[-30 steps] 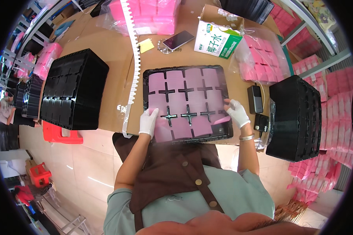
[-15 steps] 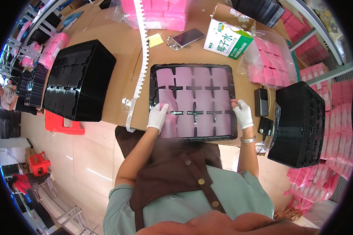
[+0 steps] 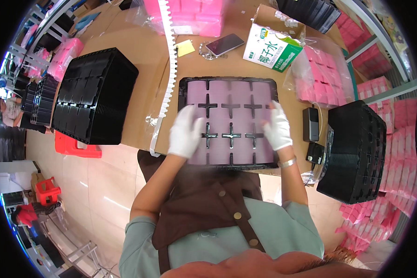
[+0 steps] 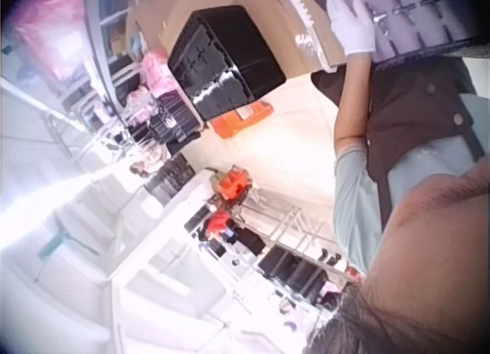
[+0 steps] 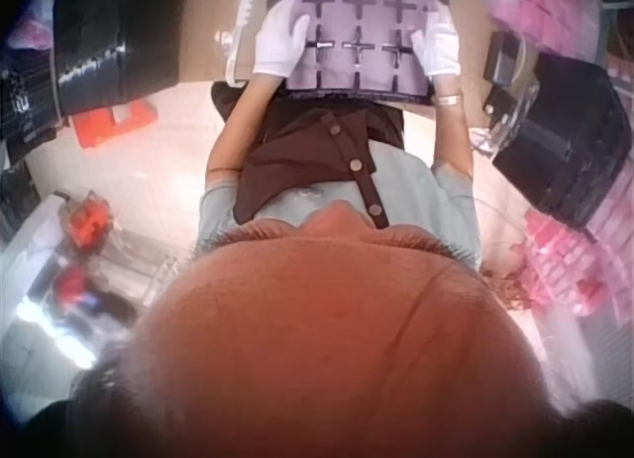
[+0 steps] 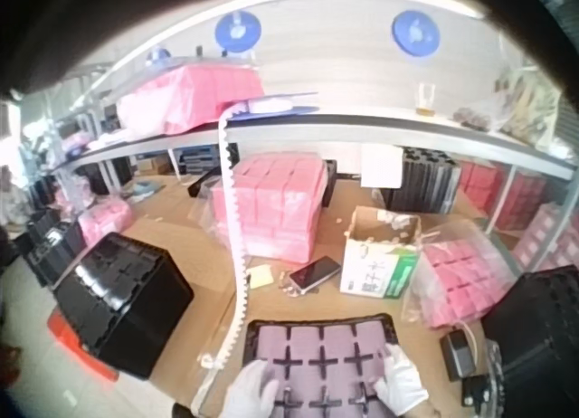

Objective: The person applies adhesive strips and foam inserts into a plastic tray by hand.

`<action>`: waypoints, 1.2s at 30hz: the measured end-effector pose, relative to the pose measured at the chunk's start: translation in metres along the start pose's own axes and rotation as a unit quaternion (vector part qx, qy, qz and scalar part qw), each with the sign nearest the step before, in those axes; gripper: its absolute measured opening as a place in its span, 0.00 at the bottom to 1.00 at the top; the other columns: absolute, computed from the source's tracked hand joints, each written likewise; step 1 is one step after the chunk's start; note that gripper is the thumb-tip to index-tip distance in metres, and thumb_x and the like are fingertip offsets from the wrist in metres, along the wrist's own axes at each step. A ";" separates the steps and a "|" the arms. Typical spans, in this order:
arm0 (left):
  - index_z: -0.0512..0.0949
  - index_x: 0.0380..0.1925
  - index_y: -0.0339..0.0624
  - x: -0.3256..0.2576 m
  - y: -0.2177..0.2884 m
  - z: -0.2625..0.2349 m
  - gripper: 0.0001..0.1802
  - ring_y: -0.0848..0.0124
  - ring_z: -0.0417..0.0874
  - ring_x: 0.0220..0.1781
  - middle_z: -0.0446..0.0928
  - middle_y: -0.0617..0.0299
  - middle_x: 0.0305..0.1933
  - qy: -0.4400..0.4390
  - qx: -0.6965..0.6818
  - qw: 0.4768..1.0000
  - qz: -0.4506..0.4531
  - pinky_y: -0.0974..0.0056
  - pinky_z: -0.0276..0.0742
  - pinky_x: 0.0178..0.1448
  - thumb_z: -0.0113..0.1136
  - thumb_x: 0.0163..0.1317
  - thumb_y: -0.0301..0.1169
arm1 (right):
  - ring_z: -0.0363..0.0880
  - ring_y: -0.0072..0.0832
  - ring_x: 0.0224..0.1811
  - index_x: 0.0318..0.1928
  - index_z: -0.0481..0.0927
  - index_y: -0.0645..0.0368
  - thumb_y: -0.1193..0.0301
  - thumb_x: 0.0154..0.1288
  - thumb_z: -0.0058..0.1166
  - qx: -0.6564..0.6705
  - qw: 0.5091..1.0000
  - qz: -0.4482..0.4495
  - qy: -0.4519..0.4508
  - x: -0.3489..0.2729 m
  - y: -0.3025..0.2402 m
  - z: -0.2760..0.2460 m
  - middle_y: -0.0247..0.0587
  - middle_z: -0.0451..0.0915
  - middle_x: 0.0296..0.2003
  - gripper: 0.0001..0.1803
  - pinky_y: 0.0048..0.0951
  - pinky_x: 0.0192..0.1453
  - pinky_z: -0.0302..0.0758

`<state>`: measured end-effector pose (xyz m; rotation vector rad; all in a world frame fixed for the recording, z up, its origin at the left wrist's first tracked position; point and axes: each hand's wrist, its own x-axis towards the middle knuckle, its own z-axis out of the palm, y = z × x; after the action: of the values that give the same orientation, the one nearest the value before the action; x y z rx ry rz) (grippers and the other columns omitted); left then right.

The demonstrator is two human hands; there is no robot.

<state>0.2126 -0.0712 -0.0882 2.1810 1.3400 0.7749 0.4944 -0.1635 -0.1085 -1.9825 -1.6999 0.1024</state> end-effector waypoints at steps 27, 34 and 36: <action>0.71 0.53 0.36 0.051 -0.063 0.057 0.25 0.58 0.70 0.61 0.71 0.48 0.58 -0.096 0.306 0.937 0.140 0.57 0.58 0.68 0.44 0.67 0.45 | 0.55 0.47 0.68 0.62 0.60 0.72 0.39 0.56 0.47 -0.187 0.959 0.033 -0.213 0.057 -0.006 0.016 0.60 0.57 0.65 0.49 0.41 0.71 0.51; 0.67 0.56 0.31 0.082 -0.054 0.063 0.33 0.55 0.63 0.66 0.65 0.44 0.63 -0.057 0.360 0.927 0.089 0.58 0.53 0.70 0.40 0.66 0.52 | 0.55 0.49 0.68 0.63 0.59 0.71 0.41 0.59 0.46 -0.252 0.955 0.039 -0.150 0.076 0.011 0.049 0.60 0.57 0.65 0.47 0.43 0.70 0.53; 0.64 0.59 0.31 0.086 -0.056 0.056 0.35 0.54 0.61 0.67 0.63 0.44 0.64 -0.100 0.353 0.926 0.086 0.58 0.53 0.69 0.38 0.66 0.53 | 0.54 0.52 0.68 0.64 0.60 0.67 0.43 0.62 0.43 -0.161 0.979 -0.014 -0.122 0.069 0.043 0.055 0.58 0.55 0.66 0.43 0.43 0.70 0.53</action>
<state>0.2454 0.0243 -0.1460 2.8614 1.4832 0.0961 0.5267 -0.0840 -0.1558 -2.2550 -2.0061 0.0655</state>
